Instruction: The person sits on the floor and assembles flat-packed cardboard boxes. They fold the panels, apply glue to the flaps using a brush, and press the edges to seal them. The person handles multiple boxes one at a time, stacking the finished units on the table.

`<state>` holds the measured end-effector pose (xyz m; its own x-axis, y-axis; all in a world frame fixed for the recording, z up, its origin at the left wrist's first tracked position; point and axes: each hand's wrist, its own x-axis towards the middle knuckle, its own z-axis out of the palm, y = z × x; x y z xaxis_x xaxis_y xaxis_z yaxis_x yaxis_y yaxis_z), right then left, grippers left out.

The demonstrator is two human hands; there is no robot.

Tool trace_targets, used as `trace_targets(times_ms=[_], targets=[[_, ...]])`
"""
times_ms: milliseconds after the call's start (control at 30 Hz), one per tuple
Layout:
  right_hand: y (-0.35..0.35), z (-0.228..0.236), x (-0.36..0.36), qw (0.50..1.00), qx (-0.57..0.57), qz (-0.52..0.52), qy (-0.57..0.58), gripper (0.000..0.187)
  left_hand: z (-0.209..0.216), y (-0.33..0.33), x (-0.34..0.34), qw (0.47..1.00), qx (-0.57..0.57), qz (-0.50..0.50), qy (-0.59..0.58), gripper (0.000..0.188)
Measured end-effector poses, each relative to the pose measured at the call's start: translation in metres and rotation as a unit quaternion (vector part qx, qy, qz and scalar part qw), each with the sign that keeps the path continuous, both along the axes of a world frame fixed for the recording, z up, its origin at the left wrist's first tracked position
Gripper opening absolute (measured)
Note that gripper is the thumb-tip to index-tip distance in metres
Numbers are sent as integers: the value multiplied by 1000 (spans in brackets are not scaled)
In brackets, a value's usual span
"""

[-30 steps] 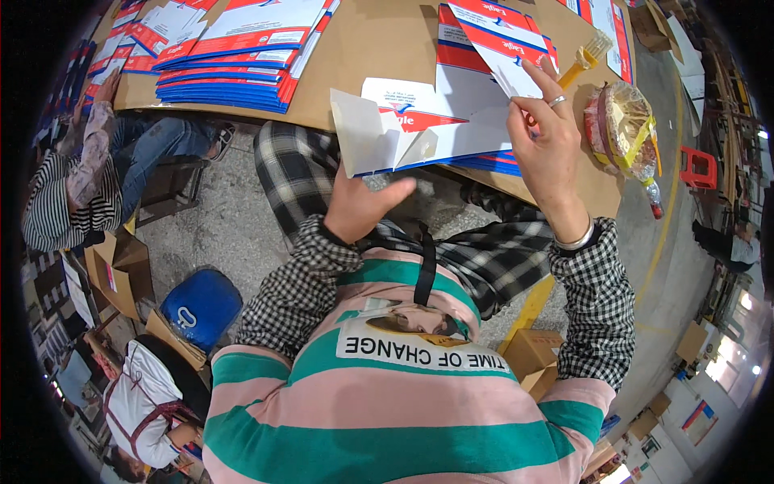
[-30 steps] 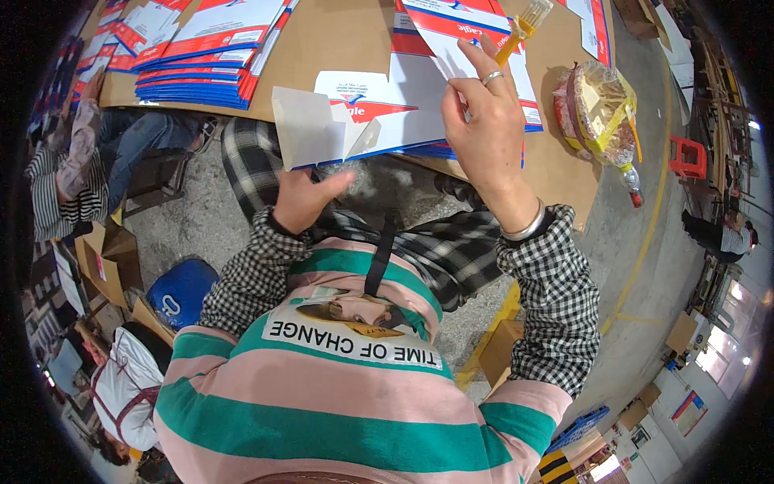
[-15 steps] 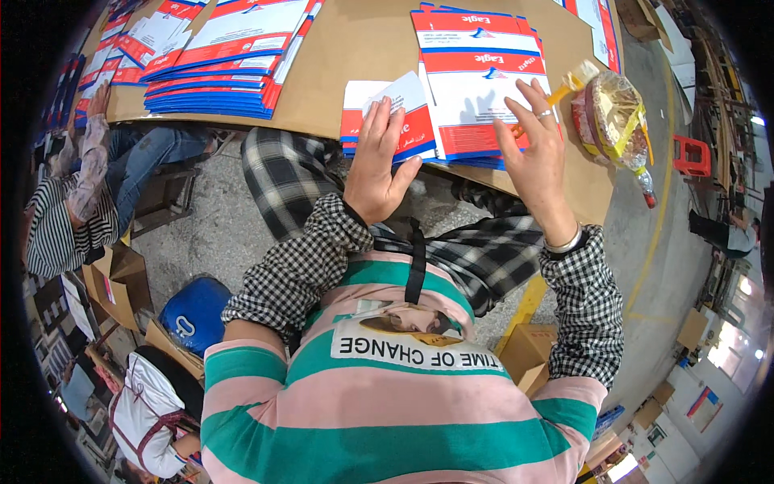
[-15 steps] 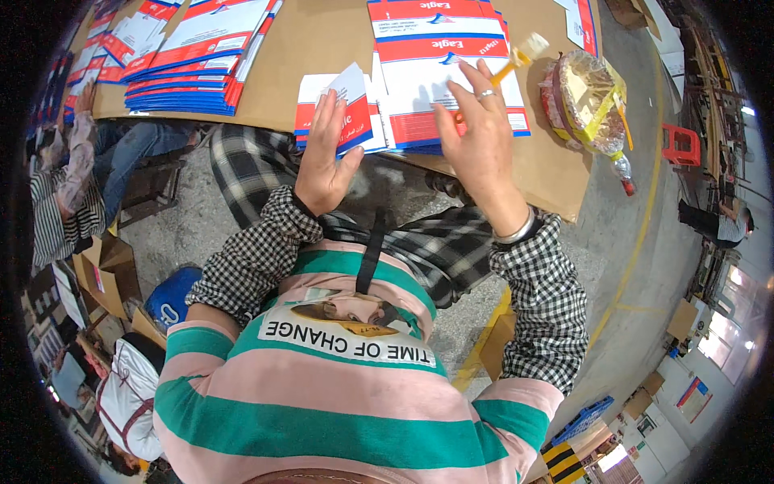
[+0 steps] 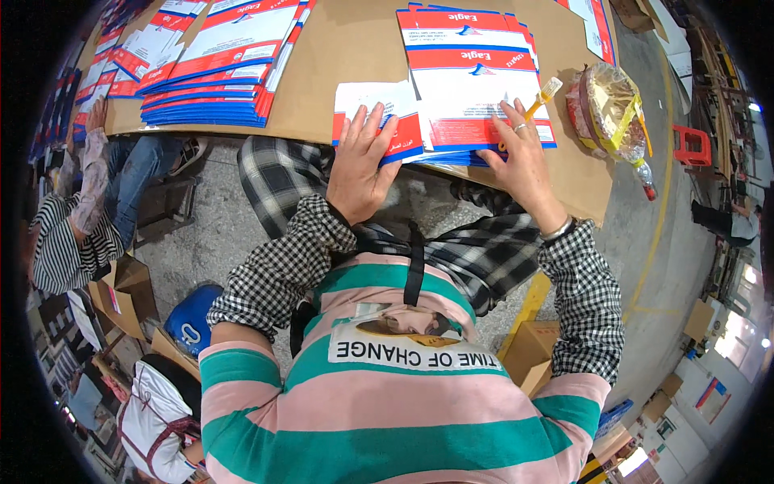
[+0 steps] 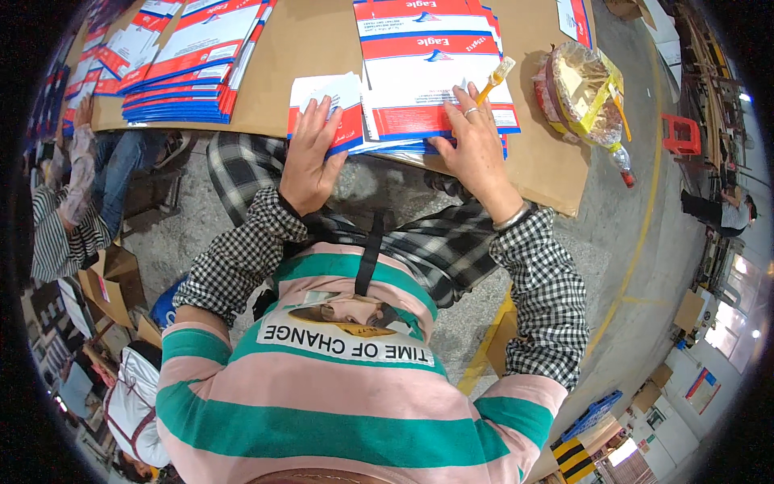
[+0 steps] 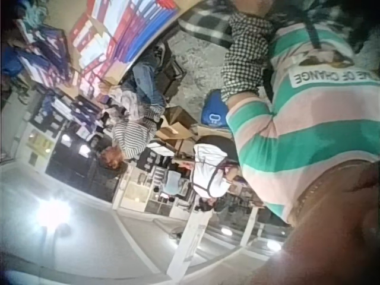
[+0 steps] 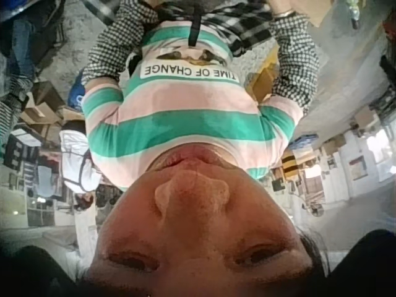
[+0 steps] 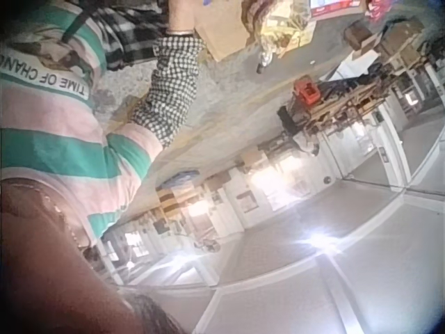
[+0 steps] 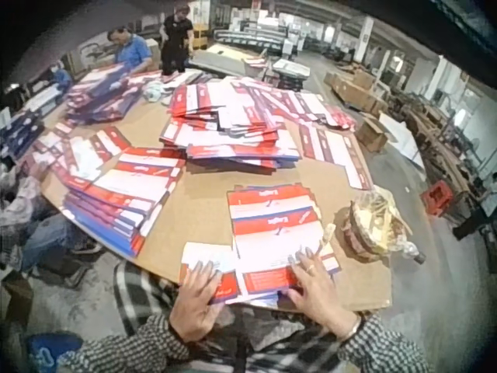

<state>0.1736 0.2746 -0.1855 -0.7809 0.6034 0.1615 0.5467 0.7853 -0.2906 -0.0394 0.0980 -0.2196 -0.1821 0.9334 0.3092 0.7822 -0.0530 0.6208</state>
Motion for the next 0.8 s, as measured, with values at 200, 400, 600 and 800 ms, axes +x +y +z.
trace_targets(times_ms=[200, 400, 600, 800], targets=[[2, -2, -3, 1000, -10, -24, 9, 54, -6, -1, 0, 999, -21, -5, 46, 53], [1, -6, -3, 999, -4, -34, 18, 55, -10, 2, 4, 995, -42, 9, 86, 51], [-3, -14, -1, 999, -5, -39, 36, 54, -2, 5, 10, 984, -93, 27, 152, 48], [-10, -9, 0, 998, -6, -31, 54, 51, 6, 1, -12, 975, -123, -7, 185, 45]])
